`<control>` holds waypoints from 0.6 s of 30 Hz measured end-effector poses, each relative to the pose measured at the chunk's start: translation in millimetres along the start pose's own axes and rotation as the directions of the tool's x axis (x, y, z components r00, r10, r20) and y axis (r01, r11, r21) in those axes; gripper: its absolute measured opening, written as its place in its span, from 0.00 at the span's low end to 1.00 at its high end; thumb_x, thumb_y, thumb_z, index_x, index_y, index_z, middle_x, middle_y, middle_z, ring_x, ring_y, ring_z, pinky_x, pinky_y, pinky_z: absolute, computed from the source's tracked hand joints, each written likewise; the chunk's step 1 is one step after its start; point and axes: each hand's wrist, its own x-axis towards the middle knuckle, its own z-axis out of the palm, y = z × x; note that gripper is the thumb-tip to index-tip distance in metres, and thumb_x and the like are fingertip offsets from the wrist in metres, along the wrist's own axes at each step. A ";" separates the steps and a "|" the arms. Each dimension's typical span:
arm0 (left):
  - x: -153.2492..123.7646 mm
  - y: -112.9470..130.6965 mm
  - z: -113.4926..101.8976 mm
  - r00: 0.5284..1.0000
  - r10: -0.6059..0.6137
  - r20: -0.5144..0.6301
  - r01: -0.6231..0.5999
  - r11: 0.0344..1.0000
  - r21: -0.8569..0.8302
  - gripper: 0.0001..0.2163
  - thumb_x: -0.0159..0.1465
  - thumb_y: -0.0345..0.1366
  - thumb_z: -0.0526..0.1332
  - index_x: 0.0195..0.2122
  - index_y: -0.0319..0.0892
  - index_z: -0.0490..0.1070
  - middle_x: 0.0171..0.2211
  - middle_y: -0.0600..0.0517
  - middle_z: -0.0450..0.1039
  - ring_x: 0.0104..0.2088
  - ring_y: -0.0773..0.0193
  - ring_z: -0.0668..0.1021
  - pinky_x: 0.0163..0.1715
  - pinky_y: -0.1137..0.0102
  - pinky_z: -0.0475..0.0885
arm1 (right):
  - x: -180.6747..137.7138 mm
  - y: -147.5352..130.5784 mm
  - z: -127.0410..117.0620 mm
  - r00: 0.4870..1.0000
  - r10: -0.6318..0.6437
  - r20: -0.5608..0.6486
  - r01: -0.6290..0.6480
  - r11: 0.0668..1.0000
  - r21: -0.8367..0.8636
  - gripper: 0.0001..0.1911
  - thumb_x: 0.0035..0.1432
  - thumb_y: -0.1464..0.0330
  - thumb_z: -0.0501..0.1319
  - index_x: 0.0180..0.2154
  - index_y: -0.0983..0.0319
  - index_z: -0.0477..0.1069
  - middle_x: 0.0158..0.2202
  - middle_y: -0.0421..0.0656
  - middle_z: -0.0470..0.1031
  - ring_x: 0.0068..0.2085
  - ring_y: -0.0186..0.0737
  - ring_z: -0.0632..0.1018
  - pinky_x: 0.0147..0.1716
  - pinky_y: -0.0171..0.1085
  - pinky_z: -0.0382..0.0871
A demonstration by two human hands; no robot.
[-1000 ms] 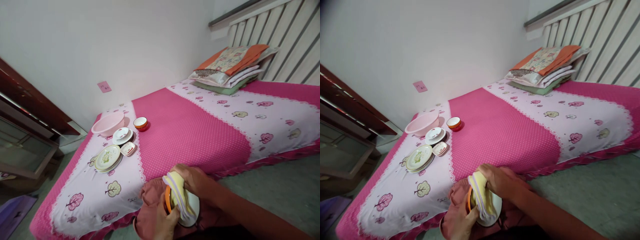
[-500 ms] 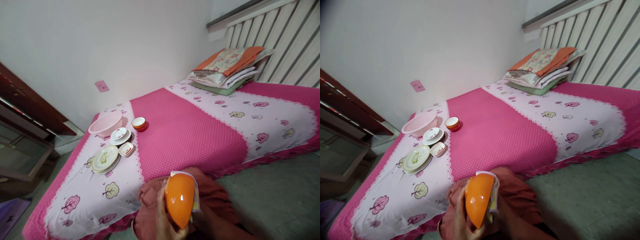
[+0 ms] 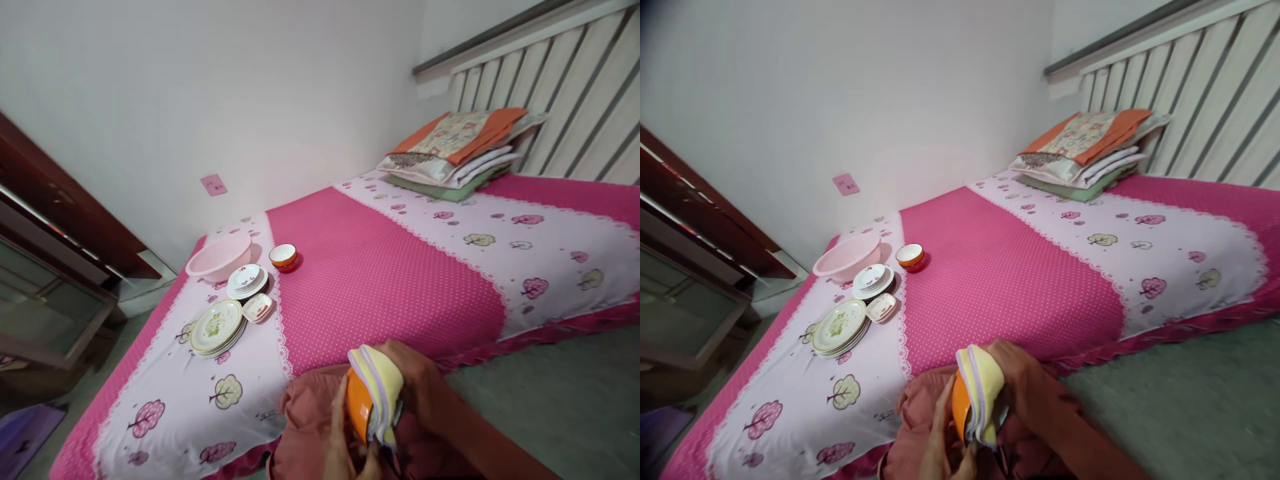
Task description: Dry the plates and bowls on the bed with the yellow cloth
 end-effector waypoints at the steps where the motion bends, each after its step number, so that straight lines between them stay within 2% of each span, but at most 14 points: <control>1: 2.3 -3.7 0.3 0.998 0.028 -0.052 -0.027 0.999 0.021 0.43 0.49 0.34 0.72 0.70 0.50 0.69 0.51 0.43 0.84 0.49 0.43 0.85 0.48 0.59 0.83 | 2.3 -2.2 -1.4 1.000 -0.026 0.002 0.026 0.999 -0.029 0.30 0.76 0.50 0.39 0.45 0.58 0.75 0.36 0.49 0.77 0.38 0.51 0.77 0.38 0.46 0.73; 3: 7.6 -11.0 -0.6 0.989 0.092 -0.116 -0.091 0.996 0.017 0.45 0.44 0.30 0.71 0.69 0.51 0.71 0.52 0.44 0.84 0.53 0.40 0.83 0.55 0.57 0.80 | 5.8 -5.1 -1.7 0.998 -0.065 -0.006 0.064 0.994 -0.088 0.26 0.76 0.52 0.43 0.50 0.58 0.75 0.39 0.50 0.78 0.41 0.52 0.78 0.41 0.46 0.73; 6: 12.9 -17.8 -2.8 0.983 0.162 -0.083 -0.170 0.980 -0.102 0.43 0.45 0.30 0.70 0.67 0.53 0.73 0.61 0.49 0.78 0.61 0.41 0.79 0.60 0.60 0.78 | 8.9 -5.7 2.9 0.998 -0.063 -0.022 0.060 0.992 -0.107 0.21 0.73 0.57 0.51 0.57 0.58 0.72 0.45 0.52 0.79 0.46 0.55 0.79 0.46 0.48 0.74; 8: 13.6 -18.2 -1.4 0.985 0.144 -0.097 -0.163 0.960 -0.229 0.39 0.51 0.33 0.69 0.68 0.54 0.72 0.65 0.51 0.75 0.64 0.44 0.77 0.61 0.61 0.76 | 10.8 -4.8 10.5 1.000 -0.004 -0.031 0.004 1.000 -0.011 0.22 0.69 0.57 0.55 0.58 0.58 0.72 0.47 0.52 0.79 0.48 0.56 0.79 0.49 0.50 0.74; 10: 12.9 -17.2 2.3 0.984 0.082 -0.160 -0.132 0.931 -0.339 0.37 0.55 0.36 0.67 0.69 0.54 0.69 0.66 0.51 0.73 0.65 0.45 0.75 0.62 0.61 0.75 | 13.4 -3.3 23.5 0.990 0.122 -0.066 -0.107 0.973 0.206 0.23 0.65 0.55 0.60 0.57 0.58 0.73 0.47 0.52 0.80 0.48 0.57 0.79 0.51 0.51 0.75; 12: 12.4 -17.5 5.5 0.976 -0.006 -0.216 -0.084 0.911 -0.404 0.39 0.55 0.39 0.69 0.71 0.52 0.67 0.67 0.48 0.72 0.67 0.45 0.73 0.64 0.61 0.73 | 15.8 -2.2 41.4 0.947 0.311 -0.084 -0.238 0.852 0.467 0.23 0.60 0.55 0.63 0.54 0.57 0.75 0.47 0.50 0.81 0.50 0.58 0.80 0.53 0.52 0.76; 14: 12.5 -20.7 5.5 0.950 -0.110 -0.293 -0.035 0.893 -0.449 0.43 0.53 0.41 0.72 0.71 0.49 0.65 0.69 0.45 0.69 0.70 0.43 0.69 0.67 0.60 0.69 | 16.7 -2.4 61.2 0.889 0.455 -0.054 -0.328 0.714 0.618 0.23 0.58 0.55 0.65 0.52 0.57 0.76 0.45 0.49 0.83 0.50 0.59 0.81 0.54 0.53 0.77; 16: 12.9 -25.8 1.5 0.915 -0.184 -0.359 0.001 0.891 -0.454 0.44 0.52 0.44 0.73 0.71 0.47 0.63 0.71 0.43 0.67 0.72 0.41 0.66 0.70 0.59 0.65 | 14.9 -5.1 77.5 0.859 0.511 0.033 -0.384 0.600 0.702 0.24 0.58 0.52 0.67 0.51 0.58 0.78 0.45 0.49 0.84 0.49 0.59 0.83 0.54 0.54 0.77; 18: 13.5 -30.6 -5.4 0.901 -0.263 -0.344 0.080 0.881 -0.465 0.44 0.50 0.44 0.74 0.70 0.52 0.65 0.71 0.47 0.67 0.73 0.41 0.64 0.69 0.59 0.65 | 11.3 -9.9 85.0 0.843 0.510 0.171 -0.438 0.467 0.768 0.27 0.57 0.49 0.69 0.51 0.59 0.78 0.46 0.50 0.85 0.49 0.58 0.84 0.54 0.53 0.78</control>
